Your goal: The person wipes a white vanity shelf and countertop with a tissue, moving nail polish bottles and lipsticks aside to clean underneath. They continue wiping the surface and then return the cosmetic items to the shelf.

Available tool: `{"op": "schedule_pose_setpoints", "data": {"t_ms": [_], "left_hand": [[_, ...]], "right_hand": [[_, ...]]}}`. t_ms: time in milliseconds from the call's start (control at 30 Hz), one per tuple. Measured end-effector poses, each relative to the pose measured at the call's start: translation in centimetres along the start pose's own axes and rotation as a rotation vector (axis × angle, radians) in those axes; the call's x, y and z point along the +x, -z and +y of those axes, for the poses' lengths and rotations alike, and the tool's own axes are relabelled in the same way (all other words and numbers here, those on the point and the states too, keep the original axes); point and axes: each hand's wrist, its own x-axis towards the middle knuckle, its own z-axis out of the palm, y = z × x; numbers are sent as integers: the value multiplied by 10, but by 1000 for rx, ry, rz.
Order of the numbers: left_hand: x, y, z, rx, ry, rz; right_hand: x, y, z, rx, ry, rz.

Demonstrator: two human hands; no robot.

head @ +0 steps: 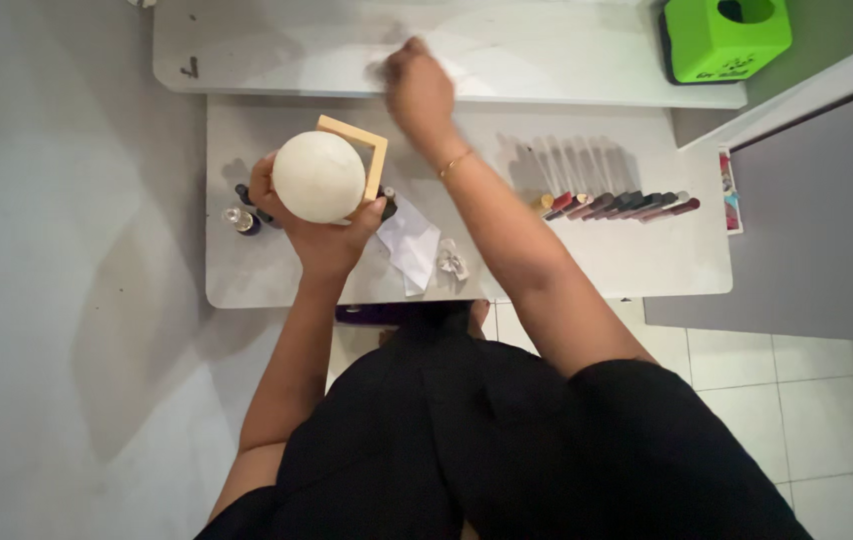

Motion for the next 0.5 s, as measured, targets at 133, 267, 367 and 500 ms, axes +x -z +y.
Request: {"op": "schedule_pose_setpoints", "data": {"t_ms": [133, 267, 367, 500], "left_hand": [[-1, 13, 0, 77, 0, 14], [-3, 28, 1, 93, 29, 47], [-7, 37, 2, 37, 62, 64], [-9, 46, 4, 13, 66, 78]], "right_hand": [[-6, 8, 7, 211, 102, 135], [14, 74, 72, 83, 9, 422], [7, 91, 94, -141, -127, 423], [-22, 51, 65, -103, -43, 396]]}}
